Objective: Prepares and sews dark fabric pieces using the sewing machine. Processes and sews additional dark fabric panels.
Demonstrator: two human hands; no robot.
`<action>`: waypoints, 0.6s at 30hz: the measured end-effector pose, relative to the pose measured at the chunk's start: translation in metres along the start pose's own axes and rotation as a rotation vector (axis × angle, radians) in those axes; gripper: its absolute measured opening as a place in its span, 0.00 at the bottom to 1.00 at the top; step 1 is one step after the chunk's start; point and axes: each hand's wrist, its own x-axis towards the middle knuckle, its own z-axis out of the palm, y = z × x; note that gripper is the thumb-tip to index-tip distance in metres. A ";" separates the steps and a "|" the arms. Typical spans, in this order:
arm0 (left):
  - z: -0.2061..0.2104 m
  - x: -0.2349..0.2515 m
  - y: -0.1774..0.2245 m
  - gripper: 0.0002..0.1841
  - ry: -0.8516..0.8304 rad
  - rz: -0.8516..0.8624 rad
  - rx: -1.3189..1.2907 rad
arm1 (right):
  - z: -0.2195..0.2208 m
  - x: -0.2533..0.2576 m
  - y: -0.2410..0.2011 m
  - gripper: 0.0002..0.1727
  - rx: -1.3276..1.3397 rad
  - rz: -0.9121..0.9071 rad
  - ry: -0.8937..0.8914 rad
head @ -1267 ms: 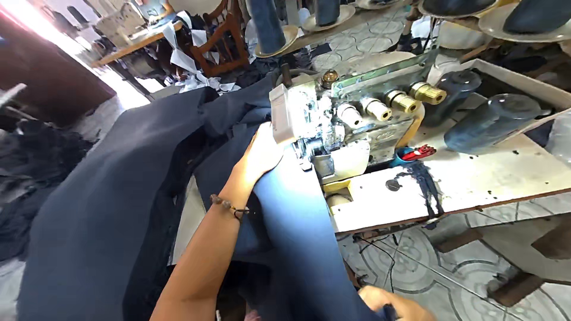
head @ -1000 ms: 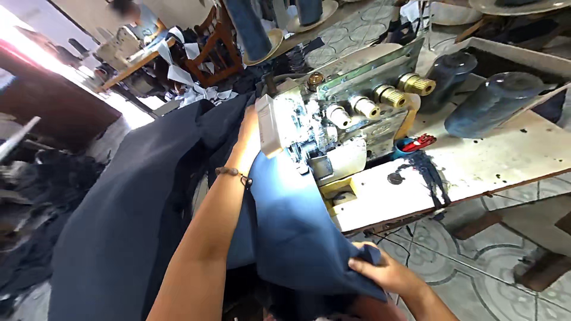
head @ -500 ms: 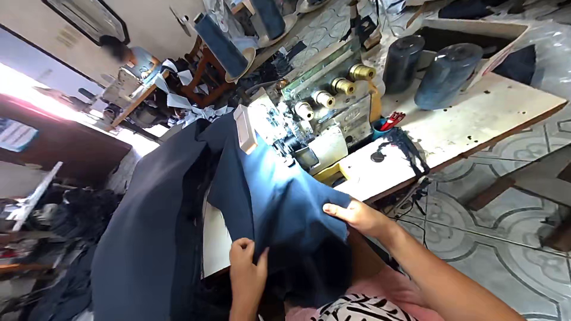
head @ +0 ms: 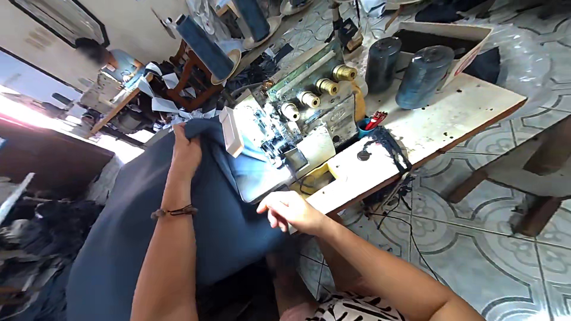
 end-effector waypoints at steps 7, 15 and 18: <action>-0.008 -0.135 -0.023 0.54 -0.602 0.060 0.386 | -0.074 -0.037 0.017 0.11 -0.884 -0.314 0.354; 0.032 -0.025 -0.077 0.45 -0.821 -0.108 0.504 | -0.067 -0.032 0.030 0.13 -1.104 -0.466 0.519; 0.026 0.059 -0.032 0.32 -0.625 -0.450 0.478 | -0.071 -0.031 0.033 0.13 -1.171 -0.468 0.558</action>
